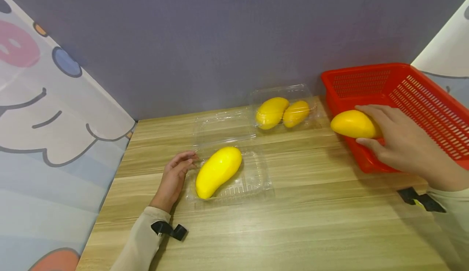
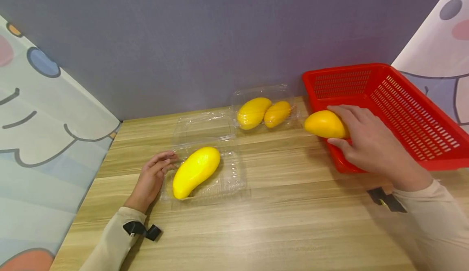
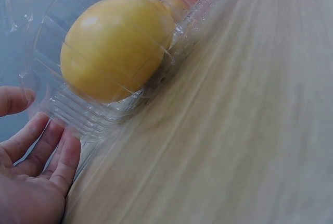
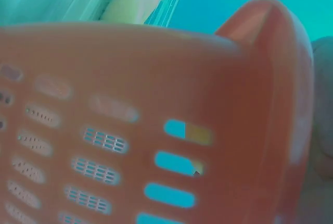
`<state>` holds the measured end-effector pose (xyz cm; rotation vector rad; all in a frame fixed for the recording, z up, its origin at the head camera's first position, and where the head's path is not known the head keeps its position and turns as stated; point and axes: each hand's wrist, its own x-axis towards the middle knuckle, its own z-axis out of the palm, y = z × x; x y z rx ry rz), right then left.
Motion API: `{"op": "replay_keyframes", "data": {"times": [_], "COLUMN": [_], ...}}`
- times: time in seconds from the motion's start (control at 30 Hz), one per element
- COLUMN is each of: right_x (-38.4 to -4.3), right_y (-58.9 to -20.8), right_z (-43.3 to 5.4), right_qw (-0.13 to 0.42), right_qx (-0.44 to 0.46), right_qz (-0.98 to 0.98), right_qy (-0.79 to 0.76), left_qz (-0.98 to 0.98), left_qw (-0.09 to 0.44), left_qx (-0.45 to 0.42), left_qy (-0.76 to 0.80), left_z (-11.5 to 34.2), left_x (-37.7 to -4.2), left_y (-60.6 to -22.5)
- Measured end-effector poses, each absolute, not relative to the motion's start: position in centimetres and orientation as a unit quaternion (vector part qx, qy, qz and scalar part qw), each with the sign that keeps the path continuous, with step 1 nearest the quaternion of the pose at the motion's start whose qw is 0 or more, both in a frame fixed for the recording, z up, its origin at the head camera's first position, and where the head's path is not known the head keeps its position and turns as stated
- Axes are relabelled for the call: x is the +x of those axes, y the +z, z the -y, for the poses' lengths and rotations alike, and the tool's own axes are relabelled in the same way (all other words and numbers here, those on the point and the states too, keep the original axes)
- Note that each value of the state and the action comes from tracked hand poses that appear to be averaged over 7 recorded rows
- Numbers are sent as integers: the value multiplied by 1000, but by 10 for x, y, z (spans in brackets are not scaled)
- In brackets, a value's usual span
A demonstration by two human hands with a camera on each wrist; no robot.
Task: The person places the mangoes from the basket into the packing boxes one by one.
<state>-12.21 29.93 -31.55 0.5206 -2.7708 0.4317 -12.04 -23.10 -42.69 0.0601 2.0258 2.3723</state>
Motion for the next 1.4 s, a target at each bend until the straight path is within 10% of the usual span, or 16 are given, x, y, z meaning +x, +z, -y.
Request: {"op": "replay_keyframes", "data": {"times": [1.4], "right_x": [-115], "right_y": [-320], "right_z": [-262], "right_qw": [163], "right_qx": [264], "right_qz": [936], "right_qy": [165], "left_qz": [-649], "left_qw": [14], "left_qx": [13], "left_qy": [760], "left_z": [232], "left_x": [-122], "left_y": [-429]}}
